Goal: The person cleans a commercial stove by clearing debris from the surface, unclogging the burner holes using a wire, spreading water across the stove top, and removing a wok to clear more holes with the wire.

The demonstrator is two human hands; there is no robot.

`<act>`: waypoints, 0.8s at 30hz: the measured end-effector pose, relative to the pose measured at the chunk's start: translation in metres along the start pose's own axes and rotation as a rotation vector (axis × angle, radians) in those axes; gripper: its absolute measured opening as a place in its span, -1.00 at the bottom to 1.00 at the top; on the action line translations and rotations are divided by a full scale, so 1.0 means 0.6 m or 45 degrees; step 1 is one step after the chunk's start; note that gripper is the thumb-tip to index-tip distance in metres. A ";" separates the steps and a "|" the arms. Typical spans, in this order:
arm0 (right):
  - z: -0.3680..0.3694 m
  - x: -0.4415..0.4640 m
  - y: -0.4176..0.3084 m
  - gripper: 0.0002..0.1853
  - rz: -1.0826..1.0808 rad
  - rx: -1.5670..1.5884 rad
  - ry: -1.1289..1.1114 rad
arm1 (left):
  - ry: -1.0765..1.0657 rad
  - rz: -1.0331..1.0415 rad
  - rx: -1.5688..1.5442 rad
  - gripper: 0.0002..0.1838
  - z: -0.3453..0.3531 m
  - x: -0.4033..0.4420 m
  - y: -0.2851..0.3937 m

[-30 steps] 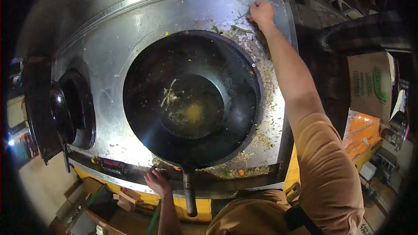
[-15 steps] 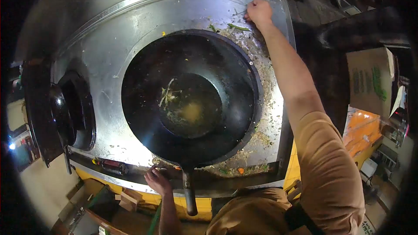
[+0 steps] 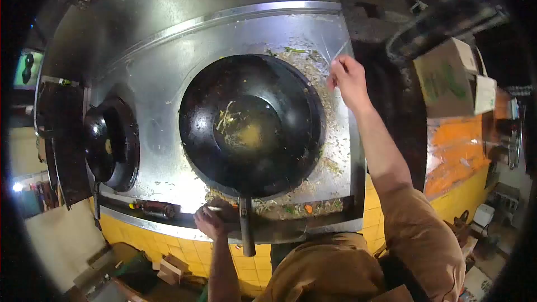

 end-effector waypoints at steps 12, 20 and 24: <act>-0.123 -0.462 -0.165 -0.91 -0.124 -0.132 -0.084 | 0.153 0.083 -1.064 -0.64 -0.050 -0.014 -0.043; -0.077 -0.642 -0.193 -0.93 -0.172 0.233 -0.141 | -0.062 0.217 -1.474 -0.74 -0.202 -0.142 -0.047; -0.037 -0.675 -0.218 -0.92 -0.093 0.202 -0.354 | -0.239 0.092 -1.704 -0.79 -0.210 -0.208 -0.112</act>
Point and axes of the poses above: each hand's wrist, its own x-axis towards the middle knuckle, its own z-axis out of the palm, y = z × x, the point moved 4 cm from there along x, towards the middle knuckle, and after that the axes turned 6 degrees about -x, right-handed, at the moved point
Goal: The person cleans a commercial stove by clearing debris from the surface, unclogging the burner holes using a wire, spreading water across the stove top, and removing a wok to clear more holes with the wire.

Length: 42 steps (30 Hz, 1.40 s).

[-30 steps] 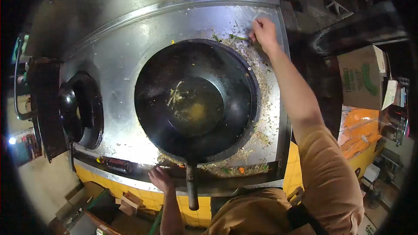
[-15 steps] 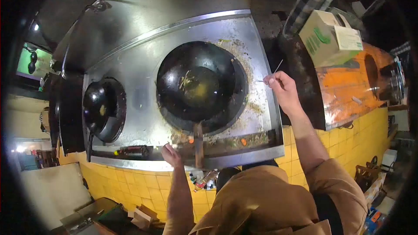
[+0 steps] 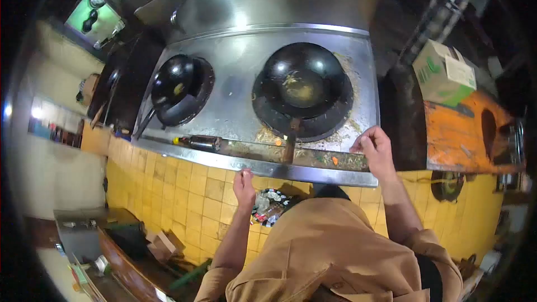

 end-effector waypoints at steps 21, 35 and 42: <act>0.447 -0.212 -0.009 -0.94 -0.236 -0.200 -1.062 | 0.092 0.114 -0.499 -0.83 -0.099 -0.200 0.302; 0.786 -0.521 -0.033 -0.93 0.013 0.060 -1.187 | 0.162 0.070 -0.254 -0.82 -0.510 -0.338 0.381; 0.849 -0.475 -0.025 -0.93 0.036 0.179 -0.918 | 0.067 0.084 -0.456 -0.80 -0.549 -0.247 0.368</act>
Point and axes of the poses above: each hand's wrist, its own x-axis towards the middle knuckle, its own z-axis out of the palm, y = z × x, the point moved 4 cm from there along x, towards the middle knuckle, and after that the axes turned 6 degrees about -x, right-handed, at the moved point
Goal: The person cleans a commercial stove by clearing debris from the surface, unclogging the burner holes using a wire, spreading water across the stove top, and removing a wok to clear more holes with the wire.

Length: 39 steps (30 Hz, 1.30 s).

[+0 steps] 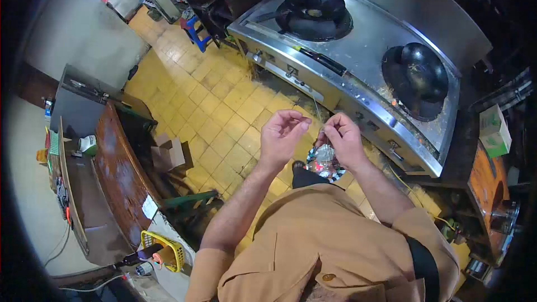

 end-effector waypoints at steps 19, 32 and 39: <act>-0.008 0.355 -0.027 -0.97 -0.213 -0.250 0.248 | -0.507 -0.347 -0.061 -0.66 -0.058 0.446 0.046; 0.059 0.472 -0.108 -0.91 -0.323 -1.098 0.541 | -1.175 -0.347 0.369 -0.91 -0.063 0.720 0.091; 0.079 0.505 -0.109 -0.88 -0.253 -1.090 0.817 | -1.317 -0.551 0.190 -0.84 -0.045 0.768 0.094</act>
Point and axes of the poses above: each hand's wrist, its own x-axis towards the middle knuckle, its own z-axis out of the palm, y = z × x, the point moved 4 cm from there along x, towards the middle knuckle, and after that the axes turned 6 degrees about -x, right-handed, at the moved point
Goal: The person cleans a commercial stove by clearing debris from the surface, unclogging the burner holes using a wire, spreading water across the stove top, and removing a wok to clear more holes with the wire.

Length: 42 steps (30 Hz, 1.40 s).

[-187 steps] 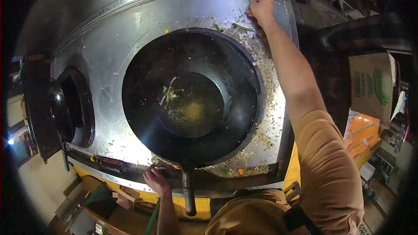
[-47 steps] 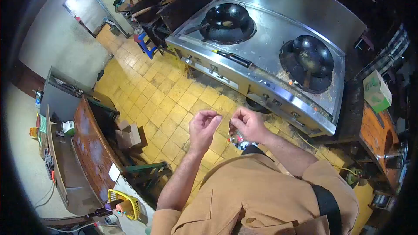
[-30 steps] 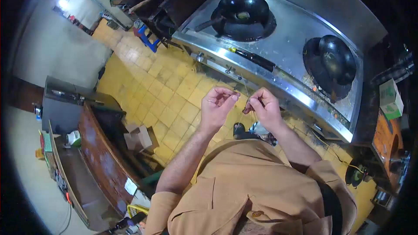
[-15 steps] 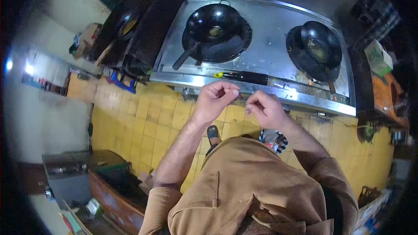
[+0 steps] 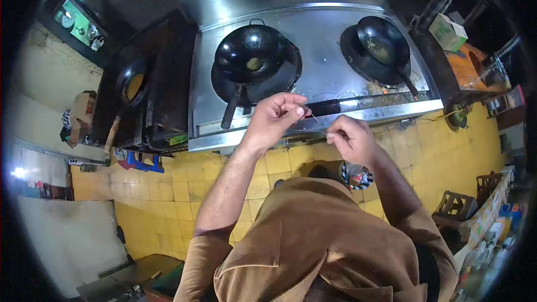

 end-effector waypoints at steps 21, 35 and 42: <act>-0.018 0.279 0.245 -0.84 -0.096 0.382 -0.374 | 0.197 0.252 0.723 -0.90 -0.072 0.257 -0.031; 0.056 0.366 0.311 -0.85 0.537 0.362 -0.646 | 0.171 0.430 0.774 -0.87 -0.269 0.305 -0.024; 0.054 0.331 0.349 -0.86 1.028 0.198 0.078 | 0.810 0.150 0.845 -0.82 -0.657 0.229 -0.162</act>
Point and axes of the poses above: each hand's wrist, its own x-axis towards the middle knuckle, its own z-axis out of the palm, y = z × x, the point moved 4 cm from there along x, towards the middle knuckle, and after that the axes turned 6 degrees about -x, right-handed, at the moved point
